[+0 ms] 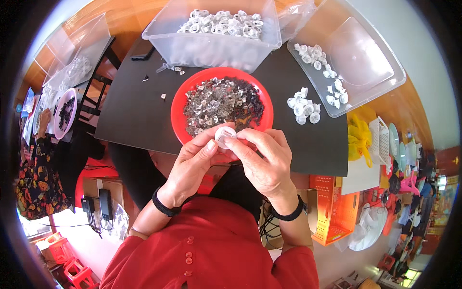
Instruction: Manually assembling small components onto shoe eyelets or similar hardware parts.
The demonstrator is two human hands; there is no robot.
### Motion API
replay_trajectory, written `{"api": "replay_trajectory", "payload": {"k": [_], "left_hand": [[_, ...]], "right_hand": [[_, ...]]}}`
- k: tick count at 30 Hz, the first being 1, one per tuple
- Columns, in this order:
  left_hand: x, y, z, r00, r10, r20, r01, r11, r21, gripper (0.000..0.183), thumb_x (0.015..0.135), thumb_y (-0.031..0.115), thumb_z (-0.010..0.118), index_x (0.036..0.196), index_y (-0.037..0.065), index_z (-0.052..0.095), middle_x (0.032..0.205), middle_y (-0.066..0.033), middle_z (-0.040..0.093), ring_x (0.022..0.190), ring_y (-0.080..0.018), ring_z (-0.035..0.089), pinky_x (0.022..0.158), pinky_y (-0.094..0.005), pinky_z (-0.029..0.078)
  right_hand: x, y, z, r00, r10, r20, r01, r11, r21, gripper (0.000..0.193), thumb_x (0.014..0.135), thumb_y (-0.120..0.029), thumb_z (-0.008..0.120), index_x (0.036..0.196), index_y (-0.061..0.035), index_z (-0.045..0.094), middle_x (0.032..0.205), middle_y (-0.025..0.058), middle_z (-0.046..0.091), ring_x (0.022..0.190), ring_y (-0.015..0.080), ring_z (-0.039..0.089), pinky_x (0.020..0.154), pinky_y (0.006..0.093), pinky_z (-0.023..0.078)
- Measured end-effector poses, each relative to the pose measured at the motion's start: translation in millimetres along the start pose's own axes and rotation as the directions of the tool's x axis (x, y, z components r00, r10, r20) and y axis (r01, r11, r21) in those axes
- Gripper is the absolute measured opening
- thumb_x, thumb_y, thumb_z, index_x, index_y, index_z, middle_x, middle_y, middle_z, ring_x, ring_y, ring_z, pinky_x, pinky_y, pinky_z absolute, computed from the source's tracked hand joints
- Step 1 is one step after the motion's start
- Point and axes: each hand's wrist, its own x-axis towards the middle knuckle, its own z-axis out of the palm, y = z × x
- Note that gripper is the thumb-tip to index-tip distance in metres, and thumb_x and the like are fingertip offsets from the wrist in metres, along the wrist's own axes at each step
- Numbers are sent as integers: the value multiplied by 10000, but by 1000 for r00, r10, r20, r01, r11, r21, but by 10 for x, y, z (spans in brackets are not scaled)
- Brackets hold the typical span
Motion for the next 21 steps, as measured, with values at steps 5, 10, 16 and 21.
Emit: {"api": "replay_trajectory", "payload": {"k": [5,10,16,21], "left_hand": [[-82,-61,-105,1000,10,9,-8,993,-119,370,997,176,517,1340,37,502,1135,-34,630,972,-111,614,872,-261,487],[-208,-52,-144,998,-46,-37,42,993,-107,363,992,185,531,1331,57,518,1090,2,637,947,-56,598,849,-209,474],[-340,-35,-102,999,7,-39,-12,989,-147,392,995,151,513,1375,75,451,1157,-5,612,998,-55,582,858,-203,461],[-429,-57,-88,997,63,-48,-65,996,-57,400,988,107,489,1377,53,410,1276,-78,549,1154,-161,555,993,-341,464]], "right_hand": [[-18,-119,59,995,80,65,-86,993,79,351,734,35,672,1061,-87,694,955,54,649,772,231,614,696,330,494],[9,-244,14,945,212,247,-274,928,253,411,774,-56,706,1172,-46,601,1163,134,575,989,314,597,820,385,494],[-71,-296,90,951,173,258,-240,936,256,419,773,-88,733,1162,-28,589,1204,138,547,1044,326,581,857,404,490],[-126,-391,101,935,219,280,-310,888,341,428,754,-66,742,1155,-39,594,1221,133,535,1066,325,567,889,406,475]]}}
